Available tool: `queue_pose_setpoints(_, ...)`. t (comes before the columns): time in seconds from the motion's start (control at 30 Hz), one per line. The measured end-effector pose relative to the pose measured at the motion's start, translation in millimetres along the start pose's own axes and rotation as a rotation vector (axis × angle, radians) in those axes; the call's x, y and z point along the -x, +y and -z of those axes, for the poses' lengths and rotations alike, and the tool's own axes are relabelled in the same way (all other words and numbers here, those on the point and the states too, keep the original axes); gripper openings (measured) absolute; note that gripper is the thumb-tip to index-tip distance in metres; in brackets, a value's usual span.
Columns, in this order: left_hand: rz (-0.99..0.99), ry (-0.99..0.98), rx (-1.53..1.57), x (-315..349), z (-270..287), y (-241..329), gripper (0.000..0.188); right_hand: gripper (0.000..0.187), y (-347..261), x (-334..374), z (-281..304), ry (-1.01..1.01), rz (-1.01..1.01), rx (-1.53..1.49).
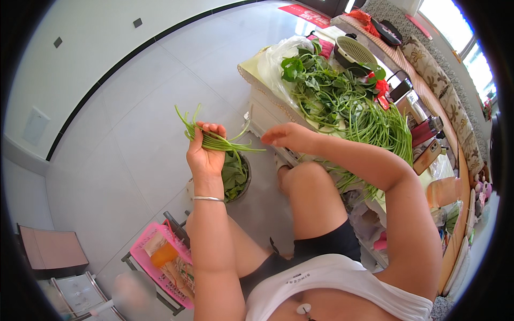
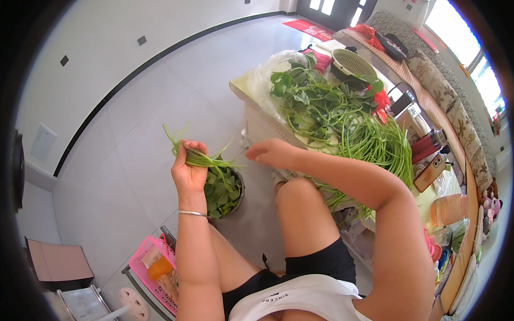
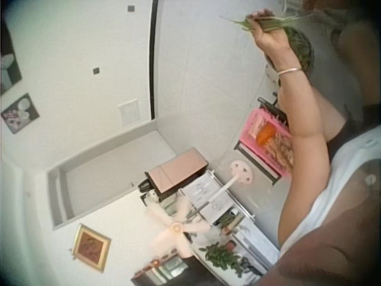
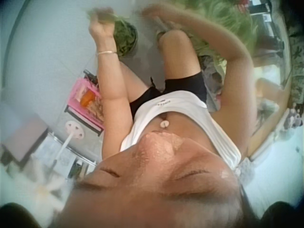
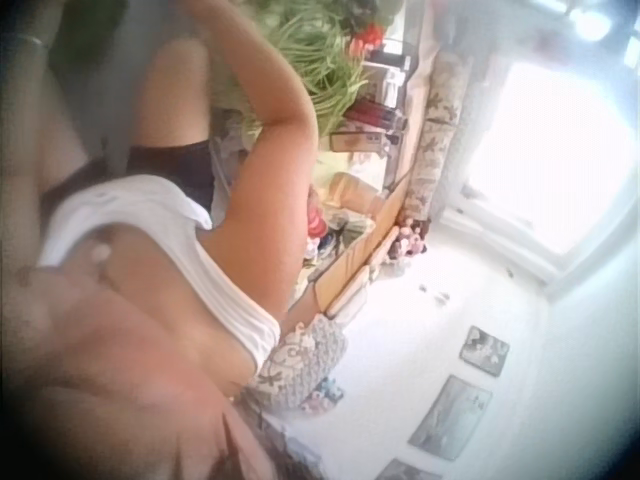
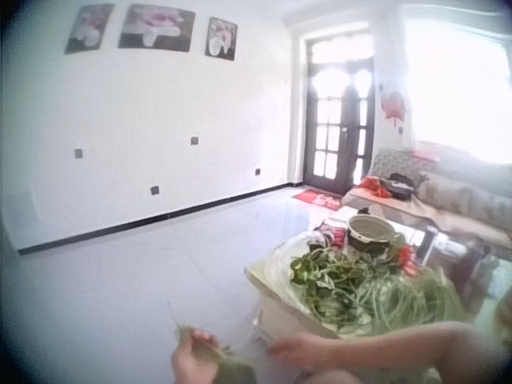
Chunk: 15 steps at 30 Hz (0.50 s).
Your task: The person picks leaves from stems by hand and sorts long green beans on a low coffee table.
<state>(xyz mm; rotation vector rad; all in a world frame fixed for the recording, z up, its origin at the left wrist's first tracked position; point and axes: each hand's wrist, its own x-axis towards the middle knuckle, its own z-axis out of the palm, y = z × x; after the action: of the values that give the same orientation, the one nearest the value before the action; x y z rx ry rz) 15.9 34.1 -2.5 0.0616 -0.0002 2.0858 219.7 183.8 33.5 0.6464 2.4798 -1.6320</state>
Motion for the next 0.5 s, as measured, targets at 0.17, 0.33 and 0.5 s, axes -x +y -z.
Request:
queue_pose_setpoints(0.17, -0.076, -0.047, 0.059, 1.7, -4.2, 17.0, 0.01, 0.043, 13.9, -40.0, -56.7, 0.06, -0.078, -0.223)
queue_pose_setpoints(0.33, -0.161, -0.126, 0.108, 9.7, -1.3, 67.5, 0.009, 0.03, 6.6, -65.3, -90.1, -0.394, 0.092, -0.314)
queue_pose_setpoints(0.5, -0.412, -0.026, 0.024, 39.0, 9.4, 136.1, 0.008, 0.023, 21.8, -72.1, -56.6, -0.334, 0.015, -0.257)
